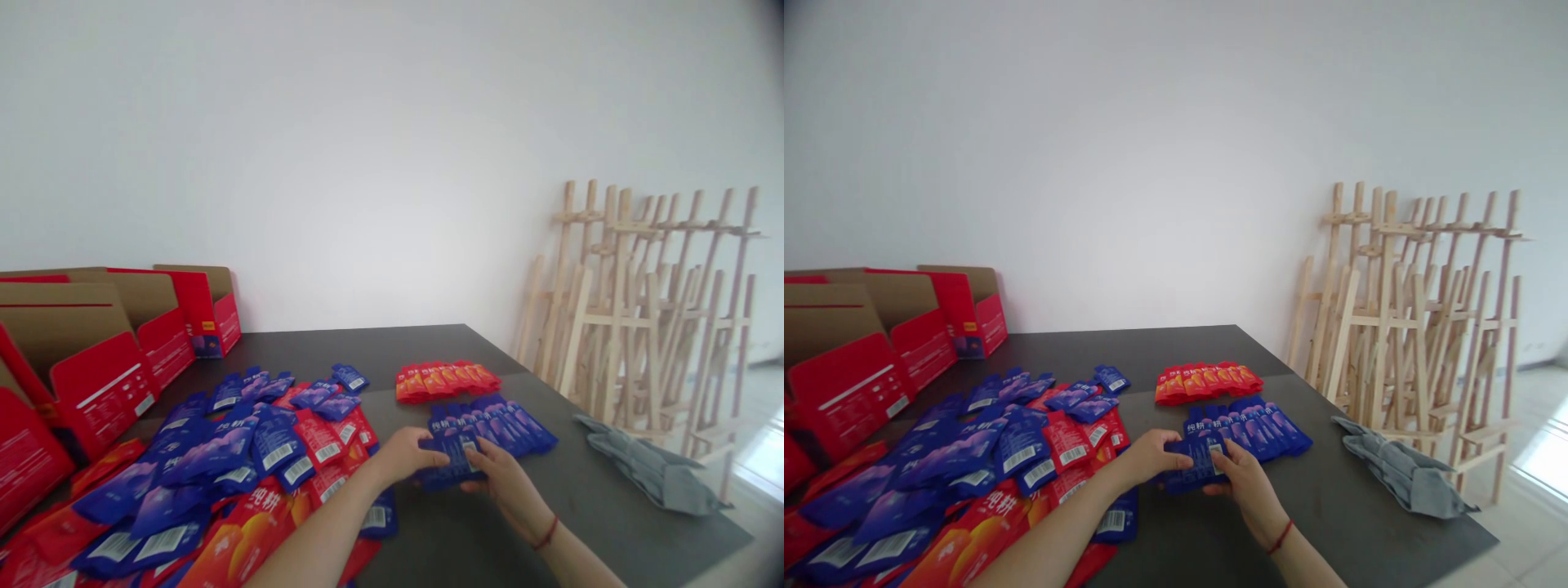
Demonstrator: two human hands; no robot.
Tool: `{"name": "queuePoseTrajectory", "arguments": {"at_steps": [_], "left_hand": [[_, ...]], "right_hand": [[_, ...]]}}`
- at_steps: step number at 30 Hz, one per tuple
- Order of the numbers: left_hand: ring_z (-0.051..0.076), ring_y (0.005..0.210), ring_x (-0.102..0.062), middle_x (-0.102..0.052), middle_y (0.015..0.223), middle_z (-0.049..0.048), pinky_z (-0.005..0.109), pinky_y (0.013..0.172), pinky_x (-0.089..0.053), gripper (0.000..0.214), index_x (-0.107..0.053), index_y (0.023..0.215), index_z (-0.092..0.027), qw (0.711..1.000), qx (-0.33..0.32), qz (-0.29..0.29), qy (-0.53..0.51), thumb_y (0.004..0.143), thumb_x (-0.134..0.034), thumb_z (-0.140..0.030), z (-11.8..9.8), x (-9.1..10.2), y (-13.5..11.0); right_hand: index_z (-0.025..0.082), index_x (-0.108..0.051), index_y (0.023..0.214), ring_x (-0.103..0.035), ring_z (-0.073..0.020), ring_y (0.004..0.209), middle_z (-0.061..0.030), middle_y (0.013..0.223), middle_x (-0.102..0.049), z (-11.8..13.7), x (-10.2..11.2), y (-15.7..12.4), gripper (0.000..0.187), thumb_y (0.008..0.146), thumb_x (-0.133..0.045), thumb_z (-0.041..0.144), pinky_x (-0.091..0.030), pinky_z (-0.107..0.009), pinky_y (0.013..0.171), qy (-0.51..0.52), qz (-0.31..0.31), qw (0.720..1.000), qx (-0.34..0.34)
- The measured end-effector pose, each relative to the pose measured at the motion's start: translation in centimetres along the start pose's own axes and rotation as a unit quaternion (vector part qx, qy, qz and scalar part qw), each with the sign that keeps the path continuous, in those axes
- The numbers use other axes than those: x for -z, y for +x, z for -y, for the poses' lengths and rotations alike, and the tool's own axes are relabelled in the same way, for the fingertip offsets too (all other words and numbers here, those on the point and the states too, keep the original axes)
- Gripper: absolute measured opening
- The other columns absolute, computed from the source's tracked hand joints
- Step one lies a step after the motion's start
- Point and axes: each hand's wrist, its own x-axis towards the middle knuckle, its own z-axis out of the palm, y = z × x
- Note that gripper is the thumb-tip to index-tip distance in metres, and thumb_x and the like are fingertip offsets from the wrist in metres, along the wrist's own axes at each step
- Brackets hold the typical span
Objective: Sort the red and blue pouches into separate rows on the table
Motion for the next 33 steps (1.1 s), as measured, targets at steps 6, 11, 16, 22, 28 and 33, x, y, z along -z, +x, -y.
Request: {"name": "queuePoseTrajectory", "arguments": {"at_steps": [6, 11, 16, 22, 28, 33], "left_hand": [[0.01, 0.047, -0.052, -0.066, 0.063, -0.0007, 0.023, 0.048, -0.04, 0.024, -0.066, 0.073, -0.016, 0.991, 0.034, 0.119, -0.048, 0.06, -0.073, -0.036, -0.2, -0.4, -0.5], [0.01, 0.046, -0.052, -0.066, 0.063, -0.0002, 0.023, 0.049, -0.042, 0.02, -0.066, 0.072, -0.017, 0.981, 0.041, 0.18, -0.067, 0.065, -0.068, -0.035, -0.5, -0.3, -0.6], [0.011, 0.048, -0.055, -0.07, 0.069, 0.0025, 0.023, 0.049, -0.044, 0.022, -0.067, 0.075, -0.016, 0.972, 0.048, 0.216, -0.076, 0.067, -0.068, -0.037, -1.1, 0.2, -0.6], [0.009, 0.042, -0.05, -0.069, 0.064, 0.0012, 0.022, 0.045, -0.039, 0.02, -0.06, 0.059, -0.017, 0.989, 0.067, 0.135, -0.011, 0.072, -0.058, -0.031, -2.4, 1.6, -0.8], [0.01, 0.036, -0.04, -0.055, 0.046, -0.0035, 0.022, 0.043, -0.03, 0.017, -0.057, 0.063, -0.018, 0.998, 0.032, -0.046, 0.029, 0.077, -0.049, -0.024, -1.8, 1.8, 0.1], [0.011, 0.041, -0.041, -0.046, 0.045, -0.0047, 0.024, 0.046, -0.03, 0.023, -0.053, 0.061, -0.019, 0.988, -0.002, -0.154, 0.011, 0.081, -0.043, -0.024, -0.9, 2.3, 1.0]], "right_hand": [[0.021, -0.063, 0.091, -0.069, -0.025, 0.074, -0.0072, 0.083, -0.07, 1.0, 1.2, -0.9, 0.034, 0.074, -0.062, 0.051, -0.056, -0.035, 0.06, -0.081, 0.025, 0.996, -0.041], [0.019, -0.065, 0.083, -0.069, -0.0249, 0.07, -0.007, 0.076, -0.071, 1.2, 0.9, -1.6, 0.034, 0.072, -0.063, 0.051, -0.054, -0.034, 0.061, -0.075, 0.037, 0.995, -0.049], [0.02, -0.066, 0.086, -0.069, -0.0247, 0.072, -0.007, 0.078, -0.072, 0.9, 1.3, -1.9, 0.032, 0.075, -0.062, 0.05, -0.055, -0.035, 0.063, -0.034, 0.022, 0.998, -0.046], [0.022, -0.064, 0.081, -0.068, -0.0248, 0.072, -0.007, 0.081, -0.071, 0.5, 2.0, -1.6, 0.029, 0.077, -0.06, 0.05, -0.056, -0.037, 0.063, -0.02, -0.032, 0.999, -0.021], [0.022, -0.058, 0.062, -0.065, -0.0254, 0.069, -0.0039, 0.065, -0.066, 1.3, 0.7, 0.3, 0.029, 0.073, -0.067, 0.048, -0.056, -0.037, 0.063, -0.116, -0.113, 0.984, 0.068], [0.023, -0.064, 0.076, -0.068, -0.0271, 0.071, -0.0065, 0.073, -0.071, 1.0, 0.9, 1.6, 0.028, 0.081, -0.054, 0.049, -0.057, -0.041, 0.062, -0.091, -0.118, 0.987, 0.067]]}}
